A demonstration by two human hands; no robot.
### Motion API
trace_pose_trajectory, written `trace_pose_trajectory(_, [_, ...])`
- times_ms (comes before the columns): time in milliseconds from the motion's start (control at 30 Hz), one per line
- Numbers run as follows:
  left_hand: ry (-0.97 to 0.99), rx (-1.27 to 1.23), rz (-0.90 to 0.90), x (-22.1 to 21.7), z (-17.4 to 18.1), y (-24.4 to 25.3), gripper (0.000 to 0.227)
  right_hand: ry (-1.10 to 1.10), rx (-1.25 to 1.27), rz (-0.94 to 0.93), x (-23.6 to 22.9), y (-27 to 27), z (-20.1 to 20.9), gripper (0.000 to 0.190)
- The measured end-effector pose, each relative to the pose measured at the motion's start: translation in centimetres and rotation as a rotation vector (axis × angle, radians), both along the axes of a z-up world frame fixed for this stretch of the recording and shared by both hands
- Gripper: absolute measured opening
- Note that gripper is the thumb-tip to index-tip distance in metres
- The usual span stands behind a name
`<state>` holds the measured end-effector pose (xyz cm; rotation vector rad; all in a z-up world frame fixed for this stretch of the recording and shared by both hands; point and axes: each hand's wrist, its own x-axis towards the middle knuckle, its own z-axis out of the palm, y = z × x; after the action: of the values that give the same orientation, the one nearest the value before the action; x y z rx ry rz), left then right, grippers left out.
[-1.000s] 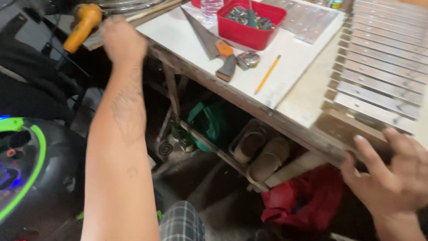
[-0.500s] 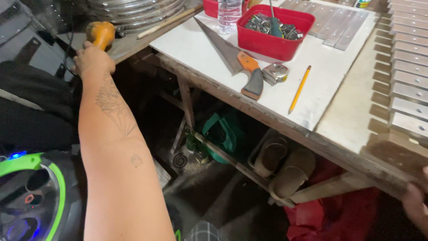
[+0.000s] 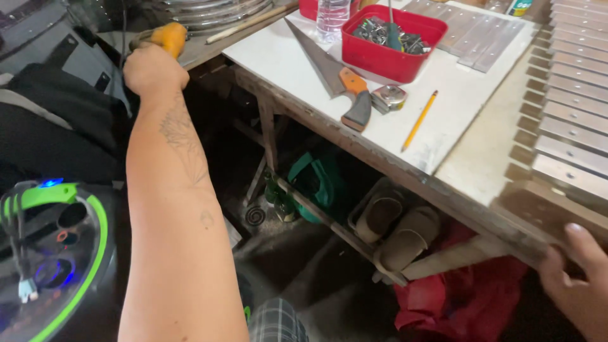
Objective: The person marks a wooden plank with a pencil and then uses a yellow cordless drill to drive screws into the wood. The person briefly reaches for a bucket of wire before returning to the drilling task.
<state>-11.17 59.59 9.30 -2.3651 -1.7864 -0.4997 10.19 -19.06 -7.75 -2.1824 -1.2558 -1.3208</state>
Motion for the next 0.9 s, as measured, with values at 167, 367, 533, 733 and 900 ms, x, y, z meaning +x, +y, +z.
trace_pose_trajectory(167, [-0.192, 0.017, -0.034, -0.7, 1.8, -4.9, 0.059, -0.132, 0.025, -0.052, -4.2, 2.9, 5.7, 0.025])
trace_pose_trajectory(367, [-0.678, 0.2, -0.017, -2.2, 3.0, -3.7, 0.041, -0.229, -0.043, -0.047, -5.9, 3.5, 9.2, 0.024])
trace_pose_trajectory(533, [-0.906, 0.209, -0.169, -3.2, 5.1, -11.4, 0.034, -0.305, -0.028, -0.085, -5.1, 3.4, 8.8, 0.024])
trace_pose_trajectory(733, [-1.329, 0.109, -0.557, -3.7, 3.2, -22.9, 0.028, -0.34, 0.003, -0.154, -5.0, 3.6, 9.4, 0.02])
trace_pose_trajectory(900, [-1.627, 0.072, -0.808, -6.8, 2.3, -37.9, 0.033, -0.307, 0.019, -0.174, -6.1, 3.9, 10.1, 0.024])
